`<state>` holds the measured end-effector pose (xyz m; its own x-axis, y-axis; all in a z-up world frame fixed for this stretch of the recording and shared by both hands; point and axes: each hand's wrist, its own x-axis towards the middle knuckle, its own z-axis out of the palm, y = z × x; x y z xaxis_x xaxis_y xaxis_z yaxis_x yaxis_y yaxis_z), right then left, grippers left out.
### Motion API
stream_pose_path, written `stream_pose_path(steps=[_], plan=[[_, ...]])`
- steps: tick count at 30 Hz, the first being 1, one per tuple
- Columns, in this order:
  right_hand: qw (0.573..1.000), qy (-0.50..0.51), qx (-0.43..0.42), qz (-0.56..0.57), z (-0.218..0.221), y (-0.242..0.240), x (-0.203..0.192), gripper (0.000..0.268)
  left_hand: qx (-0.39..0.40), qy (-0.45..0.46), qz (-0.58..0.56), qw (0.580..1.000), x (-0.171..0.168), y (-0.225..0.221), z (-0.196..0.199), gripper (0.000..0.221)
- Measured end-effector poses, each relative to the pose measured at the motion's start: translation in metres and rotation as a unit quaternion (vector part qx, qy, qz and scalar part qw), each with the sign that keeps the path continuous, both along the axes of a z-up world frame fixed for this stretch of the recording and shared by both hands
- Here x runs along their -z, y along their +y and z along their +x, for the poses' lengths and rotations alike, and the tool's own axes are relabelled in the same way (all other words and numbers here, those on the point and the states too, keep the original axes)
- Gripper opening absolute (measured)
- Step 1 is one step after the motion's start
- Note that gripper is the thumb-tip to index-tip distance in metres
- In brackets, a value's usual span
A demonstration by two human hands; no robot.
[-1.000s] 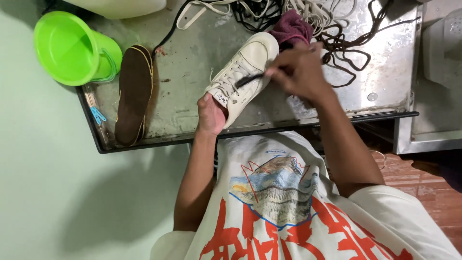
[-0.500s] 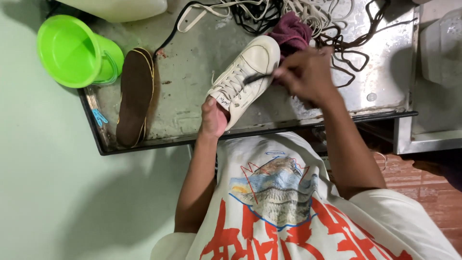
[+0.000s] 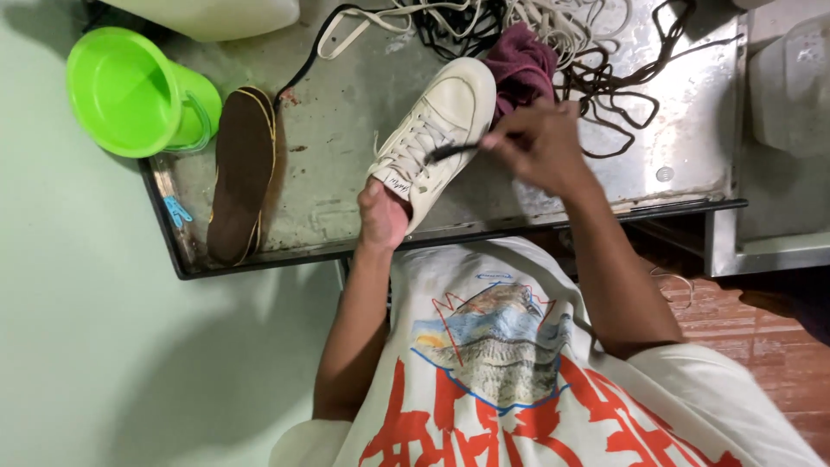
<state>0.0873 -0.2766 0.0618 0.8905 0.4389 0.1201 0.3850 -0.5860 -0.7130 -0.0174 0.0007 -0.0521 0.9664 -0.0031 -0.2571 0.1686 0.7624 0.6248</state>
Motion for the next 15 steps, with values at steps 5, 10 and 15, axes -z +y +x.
stream_pose_path(steps=[5,10,15], plan=[[0.998,-0.042,-0.045,0.003,-0.009,0.017,-0.015,0.029,-0.021,-0.006,-0.003,1.000,0.010,-0.002,0.000,0.097],[0.994,-0.053,-0.086,-0.047,-0.024,0.030,-0.020,0.033,-0.052,-0.013,-0.011,0.999,-0.007,-0.011,0.000,0.087],[0.997,-0.043,-0.059,-0.009,-0.009,0.024,-0.020,0.025,-0.061,-0.007,0.017,0.998,0.016,-0.006,-0.004,0.094]])
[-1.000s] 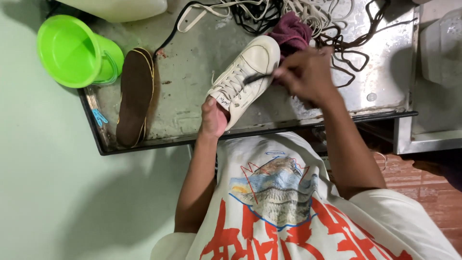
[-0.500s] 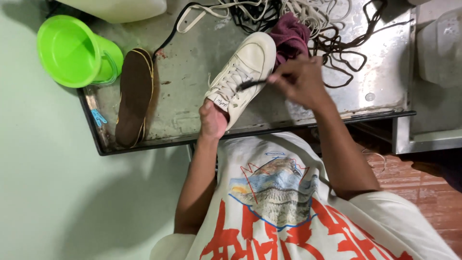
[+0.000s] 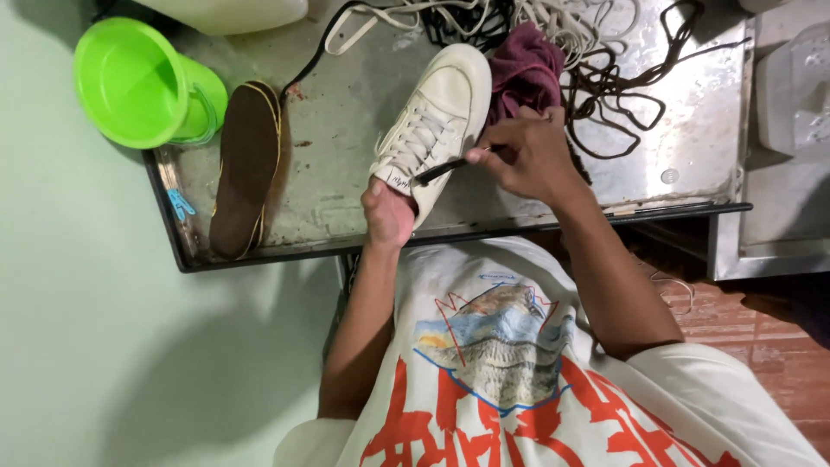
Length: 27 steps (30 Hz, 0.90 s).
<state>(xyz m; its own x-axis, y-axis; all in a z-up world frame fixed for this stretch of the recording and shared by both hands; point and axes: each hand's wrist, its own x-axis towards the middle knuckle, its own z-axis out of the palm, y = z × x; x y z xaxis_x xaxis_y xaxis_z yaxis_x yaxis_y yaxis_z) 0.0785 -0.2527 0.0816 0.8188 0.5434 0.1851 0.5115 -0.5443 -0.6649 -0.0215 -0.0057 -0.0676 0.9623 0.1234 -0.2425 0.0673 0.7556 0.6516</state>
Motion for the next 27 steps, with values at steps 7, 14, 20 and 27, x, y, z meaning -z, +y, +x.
stream_pose_path(steps=[7,14,20,27], plan=[[0.999,0.012,0.010,-0.039,0.012,-0.010,0.008,0.020,-0.001,0.005,0.008,1.000,-0.011,-0.003,-0.001,0.092],[0.993,0.064,0.004,-0.097,0.022,-0.023,-0.009,0.054,0.023,-0.055,0.026,0.998,-0.044,-0.014,0.006,0.078],[0.997,-0.057,-0.048,0.006,0.031,-0.032,0.005,0.015,0.025,0.005,-0.015,1.000,-0.012,0.000,0.005,0.096],[0.999,0.017,0.032,-0.014,0.028,-0.033,-0.005,0.017,0.092,0.018,-0.010,0.996,-0.028,0.000,0.025,0.096]])
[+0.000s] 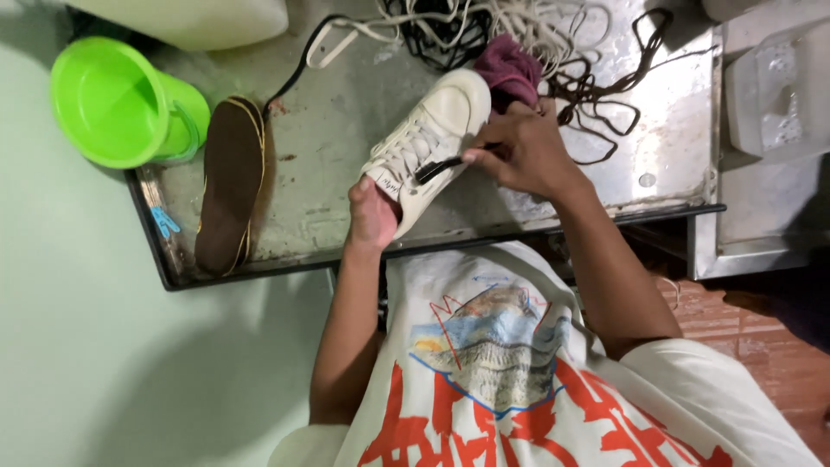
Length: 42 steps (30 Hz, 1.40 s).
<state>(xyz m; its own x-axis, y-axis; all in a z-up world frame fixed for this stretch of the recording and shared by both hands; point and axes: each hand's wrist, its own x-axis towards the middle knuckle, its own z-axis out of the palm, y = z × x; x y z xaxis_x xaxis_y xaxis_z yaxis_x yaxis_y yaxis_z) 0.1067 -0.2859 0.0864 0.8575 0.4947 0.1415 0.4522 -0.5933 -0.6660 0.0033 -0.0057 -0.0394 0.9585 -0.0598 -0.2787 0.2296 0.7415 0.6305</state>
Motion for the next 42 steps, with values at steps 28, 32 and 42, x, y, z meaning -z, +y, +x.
stream_pose_path(steps=[28,32,42], plan=[[0.995,-0.060,0.057,-0.051,0.013,-0.011,0.065,0.031,0.098,0.086,0.011,0.991,-0.067,0.015,0.058,0.082],[0.998,-0.050,0.013,-0.039,0.005,0.012,0.036,0.030,0.103,0.092,0.043,0.990,-0.032,0.028,0.057,0.077],[0.995,0.039,-0.027,-0.084,0.014,0.020,-0.027,0.031,0.110,0.188,0.093,0.972,-0.077,0.020,0.072,0.085]])
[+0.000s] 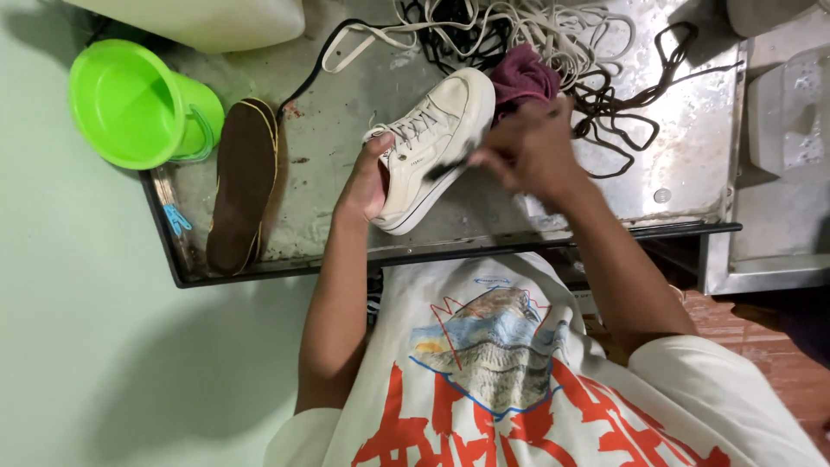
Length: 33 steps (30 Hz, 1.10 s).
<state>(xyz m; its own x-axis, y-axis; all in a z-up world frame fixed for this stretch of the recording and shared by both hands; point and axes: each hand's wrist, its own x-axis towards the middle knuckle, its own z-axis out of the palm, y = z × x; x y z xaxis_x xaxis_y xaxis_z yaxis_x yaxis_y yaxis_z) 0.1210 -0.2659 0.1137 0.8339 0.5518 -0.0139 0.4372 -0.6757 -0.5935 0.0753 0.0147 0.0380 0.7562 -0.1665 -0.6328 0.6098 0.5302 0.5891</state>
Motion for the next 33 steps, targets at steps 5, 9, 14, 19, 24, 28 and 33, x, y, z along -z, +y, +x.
stream_pose_path(steps=[5,9,14,19,24,28,33], plan=[[0.997,-0.046,0.061,-0.027,0.013,-0.027,0.046,0.056,0.022,-0.035,0.009,0.999,-0.003,-0.003,-0.005,0.081],[0.999,-0.039,0.000,-0.035,0.014,-0.040,0.061,0.063,0.015,-0.051,-0.011,0.999,-0.001,-0.006,-0.007,0.085],[0.996,-0.089,0.007,0.030,0.010,-0.042,0.055,0.060,0.012,-0.047,0.019,0.999,0.002,-0.004,-0.010,0.066],[0.995,-0.080,0.053,-0.026,0.023,-0.074,0.079,0.056,0.022,-0.040,0.051,0.998,0.003,-0.005,-0.008,0.066],[0.998,-0.053,-0.022,-0.005,0.016,-0.056,0.070,0.059,0.025,-0.048,0.046,0.997,0.004,-0.007,-0.008,0.059],[0.997,-0.070,-0.020,0.003,0.017,-0.054,0.071,0.067,0.002,-0.058,0.031,0.998,0.014,-0.011,-0.012,0.056],[0.989,-0.143,0.010,-0.028,0.023,-0.073,0.093,0.028,-0.048,-0.077,0.067,0.994,-0.038,-0.025,-0.016,0.050]])
